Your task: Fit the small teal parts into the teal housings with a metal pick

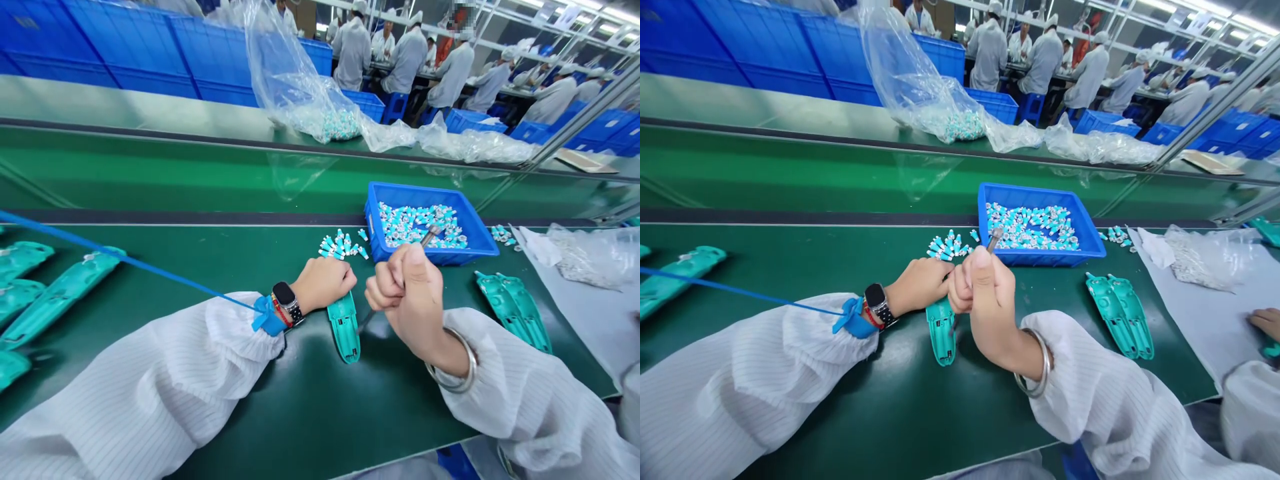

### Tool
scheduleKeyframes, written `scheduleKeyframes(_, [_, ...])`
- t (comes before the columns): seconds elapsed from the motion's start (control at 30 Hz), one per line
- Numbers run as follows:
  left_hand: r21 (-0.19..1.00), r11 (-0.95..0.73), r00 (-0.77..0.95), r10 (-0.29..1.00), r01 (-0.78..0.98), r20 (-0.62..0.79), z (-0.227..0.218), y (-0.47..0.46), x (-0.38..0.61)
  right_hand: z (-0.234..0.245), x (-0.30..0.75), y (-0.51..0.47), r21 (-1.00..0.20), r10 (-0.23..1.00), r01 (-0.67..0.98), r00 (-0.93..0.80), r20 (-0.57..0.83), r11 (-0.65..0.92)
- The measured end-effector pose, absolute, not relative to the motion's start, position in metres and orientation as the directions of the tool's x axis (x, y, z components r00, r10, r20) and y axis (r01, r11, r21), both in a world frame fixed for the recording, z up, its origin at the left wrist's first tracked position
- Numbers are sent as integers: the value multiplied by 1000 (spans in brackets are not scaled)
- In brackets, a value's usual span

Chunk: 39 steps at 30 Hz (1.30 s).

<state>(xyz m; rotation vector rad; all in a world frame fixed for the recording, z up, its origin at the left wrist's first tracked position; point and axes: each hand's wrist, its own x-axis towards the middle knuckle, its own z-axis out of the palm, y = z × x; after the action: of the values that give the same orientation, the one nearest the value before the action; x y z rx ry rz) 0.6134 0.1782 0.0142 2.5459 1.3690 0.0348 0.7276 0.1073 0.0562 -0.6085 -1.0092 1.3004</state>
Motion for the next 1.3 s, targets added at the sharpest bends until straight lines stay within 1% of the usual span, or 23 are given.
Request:
scheduleKeyframes(0.1, [248, -526, 559, 825, 814, -83, 14, 178, 613, 56, 729, 93, -877, 972, -465, -122, 199, 121])
scheduleKeyframes(0.27, [258, -521, 557, 826, 814, -88, 16, 178, 614, 47, 723, 86, -878, 972, -456, -102, 214, 145])
scheduleKeyframes(0.53, [290, -511, 554, 827, 809, -91, 19, 178, 614, 42, 723, 86, -887, 960, -429, -131, 248, 170])
scheduleKeyframes(0.7, [276, -513, 551, 831, 813, -76, 18, 177, 615, 40, 722, 80, -897, 936, -354, -128, 327, 265])
scheduleKeyframes(0.97, [308, -472, 518, 851, 826, -85, 17, 175, 611, 23, 723, 66, -848, 851, -226, -117, 512, 479])
scheduleKeyframes(1.0, [309, -465, 512, 855, 830, -87, 17, 175, 610, 22, 722, 66, -849, 852, -225, -119, 510, 477])
scheduleKeyframes(1.07, [309, -451, 497, 863, 837, -88, 17, 175, 608, 25, 720, 68, -868, 878, -263, -122, 464, 422])
scheduleKeyframes(1.2, [299, -463, 507, 858, 834, -84, 17, 173, 607, 43, 721, 84, -901, 942, -367, -144, 303, 233])
scheduleKeyframes(1.23, [293, -470, 511, 855, 833, -82, 16, 173, 607, 48, 723, 91, -912, 952, -355, -142, 270, 206])
scheduleKeyframes(1.27, [286, -474, 514, 854, 833, -80, 16, 173, 607, 53, 727, 100, -930, 959, -308, -134, 250, 199])
scheduleKeyframes(1.3, [282, -477, 515, 854, 832, -77, 15, 173, 607, 57, 732, 111, -956, 962, -201, -126, 241, 213])
